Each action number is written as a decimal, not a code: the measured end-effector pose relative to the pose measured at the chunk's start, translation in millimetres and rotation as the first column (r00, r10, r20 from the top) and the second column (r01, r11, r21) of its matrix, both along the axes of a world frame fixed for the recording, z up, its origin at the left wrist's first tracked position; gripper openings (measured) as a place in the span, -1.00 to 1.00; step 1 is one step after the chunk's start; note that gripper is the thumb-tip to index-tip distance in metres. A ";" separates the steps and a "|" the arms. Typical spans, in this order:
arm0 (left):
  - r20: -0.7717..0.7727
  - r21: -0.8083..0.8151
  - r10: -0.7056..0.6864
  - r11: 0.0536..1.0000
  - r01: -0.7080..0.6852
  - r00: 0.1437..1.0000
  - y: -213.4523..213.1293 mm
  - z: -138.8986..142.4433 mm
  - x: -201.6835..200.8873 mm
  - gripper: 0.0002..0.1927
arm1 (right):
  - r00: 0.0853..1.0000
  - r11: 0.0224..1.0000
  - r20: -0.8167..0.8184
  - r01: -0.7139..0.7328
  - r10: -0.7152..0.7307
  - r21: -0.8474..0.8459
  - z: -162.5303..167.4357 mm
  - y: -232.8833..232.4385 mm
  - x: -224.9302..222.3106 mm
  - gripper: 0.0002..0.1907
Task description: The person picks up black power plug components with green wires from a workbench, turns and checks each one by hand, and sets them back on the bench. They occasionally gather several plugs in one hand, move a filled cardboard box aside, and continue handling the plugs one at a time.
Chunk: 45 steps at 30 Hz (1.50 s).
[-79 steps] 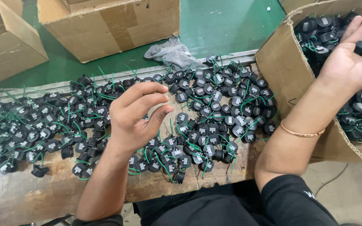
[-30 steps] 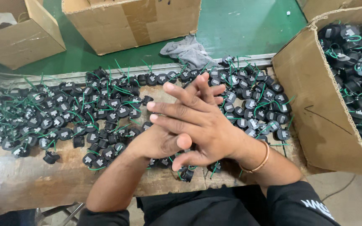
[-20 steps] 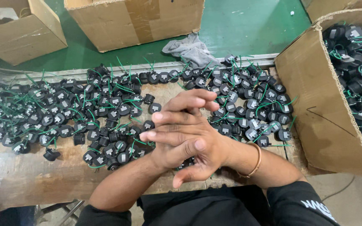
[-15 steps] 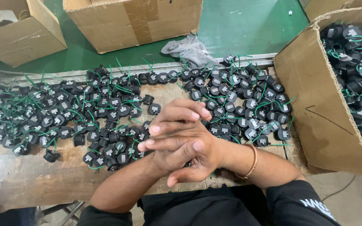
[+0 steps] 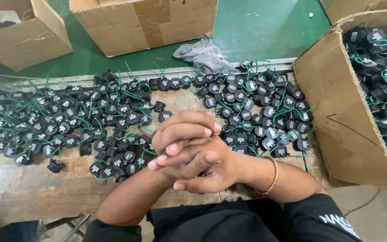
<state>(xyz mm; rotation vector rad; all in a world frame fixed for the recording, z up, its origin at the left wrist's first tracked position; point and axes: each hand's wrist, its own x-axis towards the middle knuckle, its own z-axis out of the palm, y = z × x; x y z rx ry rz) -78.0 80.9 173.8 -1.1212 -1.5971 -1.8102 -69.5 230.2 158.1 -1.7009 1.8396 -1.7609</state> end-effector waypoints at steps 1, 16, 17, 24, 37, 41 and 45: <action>0.002 -0.021 0.006 1.000 -0.006 1.000 -1.8 4.1 -1.9 -0.53 | 1.000 0.999 -0.004 0.031 -0.031 0.016 7.4 3.1 1.1 -0.39; -0.094 -0.544 0.149 0.820 -0.177 0.984 -11.3 2.4 -23.5 -0.16 | 0.902 0.864 -0.247 0.417 -0.354 0.284 53.6 22.3 -6.1 -0.73; -0.146 -0.506 0.163 0.835 -0.215 0.976 -12.5 0.4 -23.4 -0.18 | 0.894 0.862 -0.252 0.432 -0.371 0.265 50.6 20.7 -2.5 -0.72; -0.208 -0.321 0.261 0.892 -0.318 0.943 -17.6 -2.6 -12.5 -0.25 | 0.857 0.881 -0.290 0.466 -0.426 0.082 41.2 -0.8 21.2 -0.59; -0.444 -0.521 0.173 0.749 -0.410 0.879 5.6 -9.7 -4.0 -0.34 | 0.923 0.943 0.382 0.163 -0.041 -0.292 47.3 28.7 6.4 -0.08; -0.370 -0.608 0.087 0.730 -0.312 0.925 10.4 -44.8 12.0 -0.42 | 0.992 0.979 -0.041 0.110 -0.118 -0.173 40.4 27.1 -2.2 -0.25; -0.350 -0.462 0.171 0.823 -0.329 0.921 40.2 -92.6 9.8 -0.20 | 0.981 0.992 -0.168 0.082 -0.098 -0.098 39.1 29.1 0.5 -0.51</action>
